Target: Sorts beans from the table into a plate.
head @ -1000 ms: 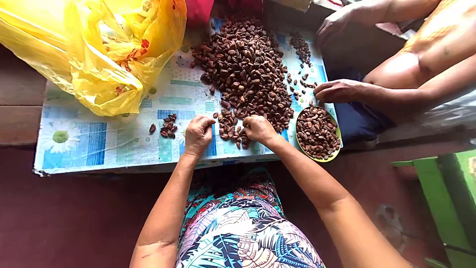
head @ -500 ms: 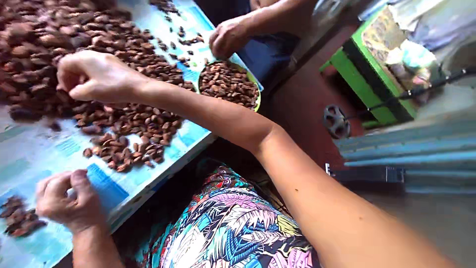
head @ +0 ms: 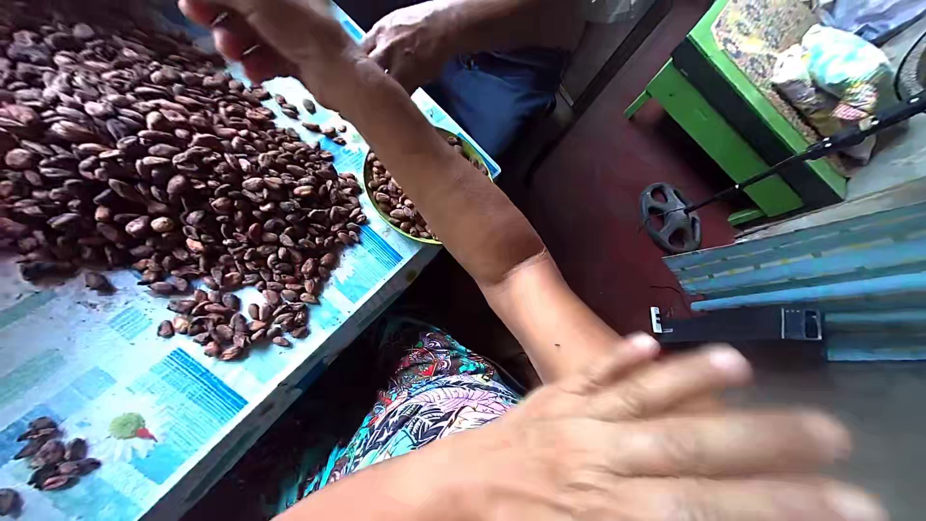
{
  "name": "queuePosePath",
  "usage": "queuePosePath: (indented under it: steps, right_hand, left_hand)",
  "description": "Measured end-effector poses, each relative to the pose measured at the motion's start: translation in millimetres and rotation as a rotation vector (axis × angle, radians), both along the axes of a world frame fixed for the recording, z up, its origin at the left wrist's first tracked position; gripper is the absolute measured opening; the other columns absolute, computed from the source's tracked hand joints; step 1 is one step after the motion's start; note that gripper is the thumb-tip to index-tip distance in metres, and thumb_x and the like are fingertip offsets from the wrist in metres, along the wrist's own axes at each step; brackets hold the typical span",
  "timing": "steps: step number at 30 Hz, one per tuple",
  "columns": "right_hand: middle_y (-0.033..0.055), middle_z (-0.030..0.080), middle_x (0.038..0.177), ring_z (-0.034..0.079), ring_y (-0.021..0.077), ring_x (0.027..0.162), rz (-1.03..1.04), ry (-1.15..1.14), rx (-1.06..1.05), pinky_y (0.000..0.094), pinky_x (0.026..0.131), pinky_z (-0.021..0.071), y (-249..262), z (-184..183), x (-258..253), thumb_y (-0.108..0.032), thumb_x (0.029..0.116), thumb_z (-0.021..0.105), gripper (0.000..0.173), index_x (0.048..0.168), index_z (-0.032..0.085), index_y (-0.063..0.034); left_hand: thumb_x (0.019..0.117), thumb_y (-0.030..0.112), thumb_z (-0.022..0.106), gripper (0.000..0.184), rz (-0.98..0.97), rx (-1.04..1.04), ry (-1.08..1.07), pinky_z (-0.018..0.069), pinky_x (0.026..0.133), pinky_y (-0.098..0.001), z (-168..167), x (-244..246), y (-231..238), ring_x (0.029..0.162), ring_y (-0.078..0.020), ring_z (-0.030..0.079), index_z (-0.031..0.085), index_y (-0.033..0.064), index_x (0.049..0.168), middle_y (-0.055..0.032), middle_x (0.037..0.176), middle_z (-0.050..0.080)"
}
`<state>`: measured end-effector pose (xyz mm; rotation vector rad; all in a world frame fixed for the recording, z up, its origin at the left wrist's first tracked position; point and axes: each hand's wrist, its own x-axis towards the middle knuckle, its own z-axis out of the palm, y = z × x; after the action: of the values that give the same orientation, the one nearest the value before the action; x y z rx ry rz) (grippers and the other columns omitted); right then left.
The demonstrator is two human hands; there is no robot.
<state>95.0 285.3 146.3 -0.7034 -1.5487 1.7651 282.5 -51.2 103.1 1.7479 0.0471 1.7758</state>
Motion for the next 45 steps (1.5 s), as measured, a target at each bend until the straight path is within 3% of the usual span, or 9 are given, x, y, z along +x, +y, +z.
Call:
queuePosePath:
  steps: [5, 7, 9, 12, 17, 23, 26, 33, 45]
  right_hand:
    - [0.0181, 0.067, 0.081, 0.066, 0.0179, 0.066, -0.287, -0.191, 0.045, 0.0287, 0.062, 0.0571, 10, 23, 79, -0.002, 0.0996, 0.059, 0.016, 0.108, 0.061, 0.0117]
    - [0.0132, 0.063, 0.096, 0.062, 0.0118, 0.079, -0.310, -0.482, 0.008, 0.0231, 0.073, 0.0533, -9, 49, 109, -0.011, 0.1065, 0.051, 0.028, 0.127, 0.055, 0.0079]
    - [0.0159, 0.065, 0.095, 0.064, 0.0138, 0.083, -0.373, -0.317, 0.011, 0.0251, 0.079, 0.0539, -11, 57, 132, 0.001, 0.1041, 0.048, 0.021, 0.120, 0.057, 0.0117]
    - [0.0062, 0.061, 0.064, 0.057, 0.0094, 0.052, -0.387, -0.155, 0.116, 0.0221, 0.052, 0.0521, 3, 55, 147, 0.005, 0.0996, 0.055, 0.017, 0.084, 0.060, 0.0036]
    - [0.0220, 0.070, 0.115, 0.068, 0.0338, 0.105, -0.140, -0.959, 0.723, 0.0542, 0.094, 0.0531, 0, -3, 194, -0.011, 0.0953, 0.063, 0.030, 0.121, 0.067, 0.0032]
    - [0.0300, 0.064, 0.128, 0.061, 0.0528, 0.120, -0.127, -1.380, 0.784, 0.0764, 0.094, 0.0438, -18, -38, 201, -0.025, 0.0986, 0.064, 0.042, 0.134, 0.061, -0.0024]
    - [0.0328, 0.057, 0.138, 0.058, 0.0521, 0.124, -0.023, -1.197, 0.930, 0.0699, 0.102, 0.0437, -24, -28, 185, -0.024, 0.1012, 0.062, 0.049, 0.142, 0.055, 0.0020]
    - [0.0244, 0.072, 0.108, 0.070, 0.0392, 0.102, 0.430, -0.630, 1.073, 0.0564, 0.092, 0.0552, -151, -56, 85, 0.000, 0.0950, 0.062, 0.017, 0.105, 0.076, 0.0032]
    - [0.0236, 0.070, 0.110, 0.070, 0.0406, 0.101, 0.582, -0.755, 0.973, 0.0590, 0.088, 0.0548, -203, -120, -8, -0.005, 0.0956, 0.062, 0.021, 0.113, 0.072, 0.0011]
  left_hand:
    - [0.1104, 0.054, 0.012, 0.065, 0.226, -0.103, 0.758, 0.0177, 0.129, -0.0475, -16, -88, 22, 0.155, -0.0202, 0.031, 0.052, 0.0206, 0.149, -0.0015, 0.160, 0.047]
    - [0.1087, 0.041, 0.041, 0.048, 0.372, -0.276, 1.123, 0.0267, 0.122, -0.0641, -51, -128, 17, 0.144, -0.0344, 0.048, 0.067, 0.0113, 0.136, -0.0139, 0.149, 0.058]
    - [0.1000, 0.024, 0.061, 0.028, 0.448, -0.390, 1.284, 0.0351, 0.110, -0.0738, -64, -160, 4, 0.124, -0.0427, 0.064, 0.077, 0.0036, 0.112, -0.0204, 0.127, 0.070]
    - [0.0984, 0.025, 0.056, 0.034, 0.647, -0.476, 1.149, 0.0442, 0.104, -0.0700, -65, -210, -26, 0.117, -0.0422, 0.068, 0.075, 0.0044, 0.117, -0.0208, 0.125, 0.071]
    - [0.0985, 0.017, 0.057, 0.034, 0.984, -0.644, 0.811, 0.0511, 0.103, -0.0536, -75, -276, -55, 0.120, -0.0418, 0.065, 0.071, -0.0068, 0.118, -0.0291, 0.128, 0.066]
    - [0.0961, 0.000, 0.055, 0.028, 1.328, -0.784, 0.601, 0.0513, 0.103, -0.0453, -87, -306, -58, 0.117, -0.0402, 0.066, 0.068, -0.0144, 0.116, -0.0331, 0.125, 0.065]
    - [0.0987, -0.001, 0.055, 0.026, 1.403, -1.016, 0.623, 0.0558, 0.094, -0.0503, -91, -315, -57, 0.105, -0.0418, 0.070, 0.069, -0.0116, 0.118, -0.0311, 0.119, 0.068]
    - [0.0946, 0.005, 0.065, 0.022, 1.211, -1.071, 0.664, 0.0565, 0.082, -0.0529, -116, -309, -38, 0.088, -0.0372, 0.069, 0.072, -0.0074, 0.111, -0.0259, 0.104, 0.070]
    - [0.0910, 0.007, 0.071, 0.013, 1.400, -0.798, 0.683, 0.0570, 0.084, -0.0541, -145, -305, -37, 0.098, -0.0400, 0.070, 0.075, -0.0024, 0.100, -0.0246, 0.107, 0.070]
